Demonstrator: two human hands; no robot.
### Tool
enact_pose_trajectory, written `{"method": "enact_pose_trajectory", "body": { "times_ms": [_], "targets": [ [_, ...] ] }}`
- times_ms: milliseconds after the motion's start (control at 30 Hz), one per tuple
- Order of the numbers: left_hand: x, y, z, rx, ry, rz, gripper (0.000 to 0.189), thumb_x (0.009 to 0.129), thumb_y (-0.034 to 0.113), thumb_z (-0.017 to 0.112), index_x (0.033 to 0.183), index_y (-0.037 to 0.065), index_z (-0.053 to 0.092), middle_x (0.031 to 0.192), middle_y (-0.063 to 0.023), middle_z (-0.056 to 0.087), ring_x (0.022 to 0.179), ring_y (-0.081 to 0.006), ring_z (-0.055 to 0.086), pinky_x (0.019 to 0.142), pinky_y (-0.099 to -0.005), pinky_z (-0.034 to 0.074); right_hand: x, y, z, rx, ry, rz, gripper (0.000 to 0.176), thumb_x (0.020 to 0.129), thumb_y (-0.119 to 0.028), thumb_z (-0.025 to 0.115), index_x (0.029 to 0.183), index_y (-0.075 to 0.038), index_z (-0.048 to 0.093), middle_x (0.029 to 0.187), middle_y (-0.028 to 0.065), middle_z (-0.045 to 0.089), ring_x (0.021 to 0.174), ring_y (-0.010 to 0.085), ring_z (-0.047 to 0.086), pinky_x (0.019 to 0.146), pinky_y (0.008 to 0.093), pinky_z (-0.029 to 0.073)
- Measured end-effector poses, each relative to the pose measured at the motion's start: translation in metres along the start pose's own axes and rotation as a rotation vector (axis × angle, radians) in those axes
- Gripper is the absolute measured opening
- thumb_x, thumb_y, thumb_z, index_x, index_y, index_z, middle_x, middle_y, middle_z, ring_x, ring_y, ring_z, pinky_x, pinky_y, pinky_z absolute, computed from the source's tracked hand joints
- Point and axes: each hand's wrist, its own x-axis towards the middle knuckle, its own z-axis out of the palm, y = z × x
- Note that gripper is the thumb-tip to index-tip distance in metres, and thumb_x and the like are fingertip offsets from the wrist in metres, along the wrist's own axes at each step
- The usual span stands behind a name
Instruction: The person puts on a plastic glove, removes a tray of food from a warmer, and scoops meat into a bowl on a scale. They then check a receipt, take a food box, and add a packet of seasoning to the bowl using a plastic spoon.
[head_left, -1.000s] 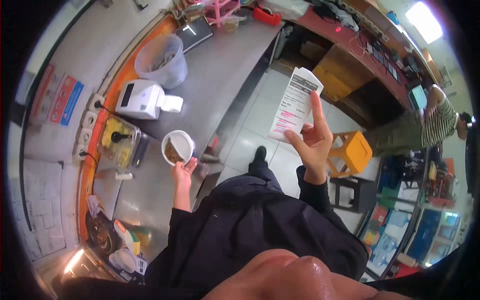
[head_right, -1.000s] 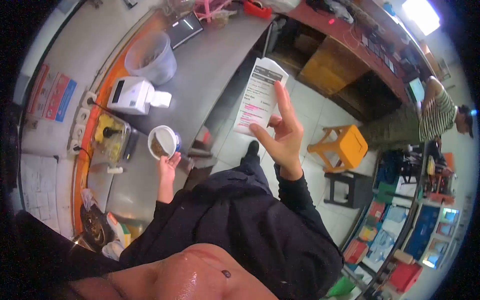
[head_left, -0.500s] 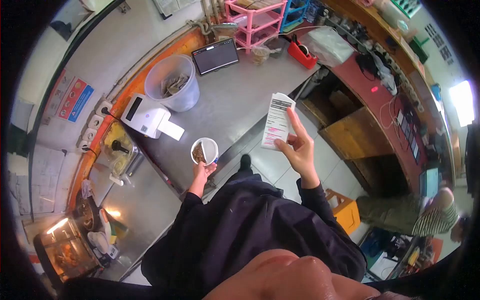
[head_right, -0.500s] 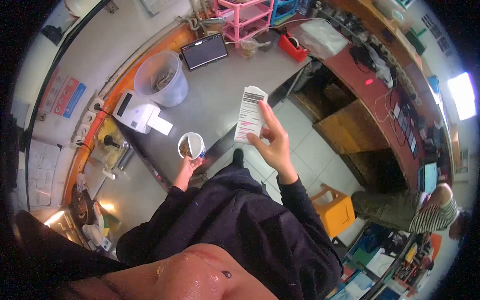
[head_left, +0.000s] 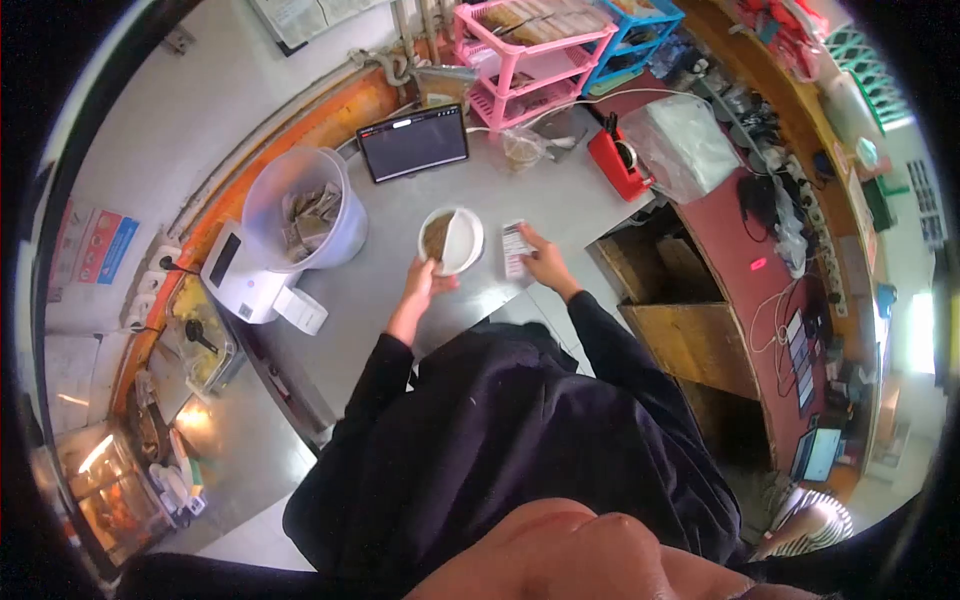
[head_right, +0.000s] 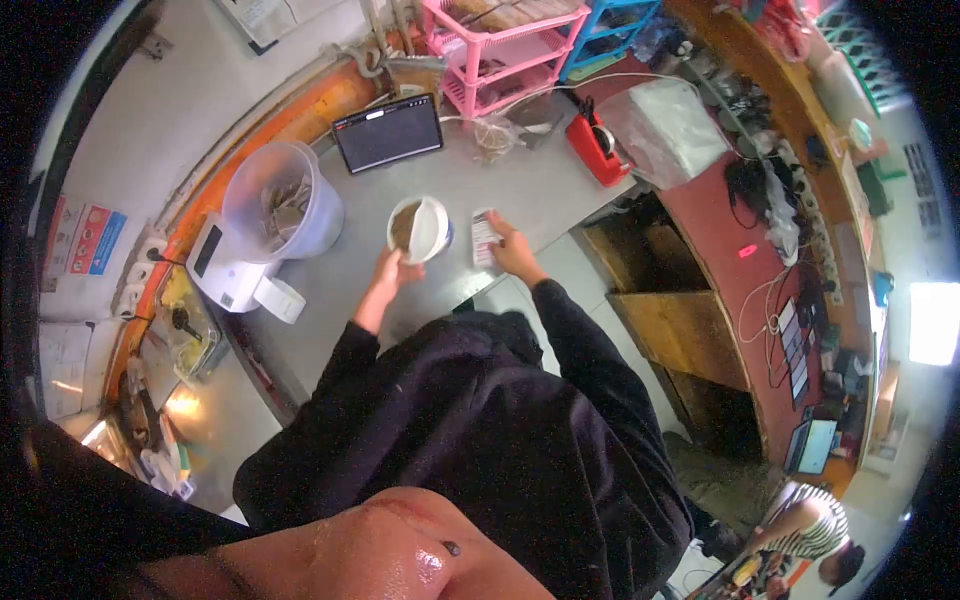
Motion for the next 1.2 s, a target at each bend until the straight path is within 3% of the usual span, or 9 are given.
{"method": "enact_pose_trajectory", "body": {
  "times_ms": [200,267,300,333,433,567,667,733,1200],
  "targets": [
    [0.092,-0.014,0.05,0.238,-0.028,0.023,0.049,0.083,0.009,0.043,0.13,0.003,0.032,0.09,-0.0219,0.062,0.062,-0.0302,0.066,0.053,-0.0387,0.058,0.063,0.053,0.036,0.044,-0.228,0.024,0.087,0.068,0.001,0.063,0.144,-0.014,0.023,0.137,0.0205,0.042,0.118,0.0353,0.049,0.089,0.0378,0.047],
    [0.147,-0.078,0.015,0.408,0.063,0.283,0.05,0.084,0.01,0.048,0.132,0.006,0.034,0.098,-0.0177,0.062,0.064,-0.0266,0.066,0.051,-0.0372,0.057,0.077,0.031,0.012,-0.093,-0.266,0.209,0.09,0.068,-0.003,0.063,0.145,-0.012,0.018,0.129,0.0207,0.049,0.116,0.039,0.048,0.093,0.0401,0.044],
    [0.104,-0.035,0.052,0.17,0.127,0.08,0.052,0.085,0.014,0.054,0.133,0.005,0.036,0.102,-0.0138,0.061,0.064,-0.021,0.065,0.05,-0.0331,0.055,0.084,0.038,0.01,-0.135,-0.041,-0.155,0.07,0.069,-0.006,0.062,0.136,-0.01,0.039,0.116,0.0194,0.058,0.109,0.0376,0.054,0.09,0.0401,0.045],
    [0.093,-0.028,0.056,0.252,0.153,0.093,0.053,0.087,0.016,0.055,0.135,0.005,0.035,0.1,-0.0142,0.061,0.064,-0.0195,0.064,0.051,-0.0323,0.055,0.101,0.038,0.003,-0.131,-0.069,-0.184,0.07,0.069,-0.006,0.062,0.136,-0.01,0.039,0.116,0.0194,0.058,0.109,0.0376,0.054,0.09,0.0401,0.045],
    [0.085,-0.027,0.061,0.38,0.454,0.119,0.056,0.09,0.022,0.055,0.139,0.009,0.032,0.093,-0.012,0.062,0.057,-0.0157,0.059,0.049,-0.0287,0.052,0.179,0.008,-0.013,-0.18,-0.065,-0.321,0.016,0.077,-0.009,0.061,0.091,-0.005,0.066,0.091,0.0134,0.065,0.089,0.0325,0.059,0.078,0.0403,0.046],
    [0.069,-0.071,0.055,0.099,0.67,0.246,0.051,0.092,0.026,0.053,0.136,0.009,0.036,0.087,-0.0086,0.063,0.058,-0.013,0.058,0.046,-0.0254,0.046,0.313,-0.133,-0.017,-0.282,0.153,-0.86,0.04,0.077,-0.012,0.06,0.115,-0.004,0.053,0.11,0.0178,0.055,0.101,0.0339,0.052,0.081,0.043,0.044],
    [0.044,-0.063,0.091,-0.065,0.827,0.242,0.046,0.092,0.026,0.052,0.133,0.009,0.04,0.086,-0.0073,0.063,0.061,-0.0122,0.057,0.05,-0.024,0.045,0.406,-0.15,0.031,-0.831,0.378,-0.802,0.035,0.075,-0.019,0.057,0.107,-0.004,0.058,0.091,0.0089,0.059,0.09,0.0279,0.056,0.067,0.0438,0.046],
    [0.029,-0.063,0.11,-0.153,0.89,0.253,0.043,0.093,0.025,0.051,0.132,0.009,0.042,0.087,-0.0072,0.063,0.062,-0.0123,0.058,0.053,-0.0239,0.046,0.443,-0.154,0.039,-0.941,-0.052,-0.702,0.017,0.077,-0.019,0.056,0.078,-0.01,0.07,0.075,0.0072,0.067,0.068,0.0248,0.066,0.049,0.0406,0.049],
    [-0.072,0.045,0.136,-0.059,1.217,0.884,0.028,0.094,0.017,0.051,0.117,0.001,0.054,0.082,-0.0051,0.059,0.07,-0.0098,0.055,0.065,-0.0245,0.048,0.286,-0.311,-0.069,-0.344,-0.278,-0.991,0.031,0.08,-0.032,0.058,0.086,-0.003,0.065,0.08,0.019,0.065,0.069,0.0313,0.065,0.06,0.0458,0.051]
  ]
}}
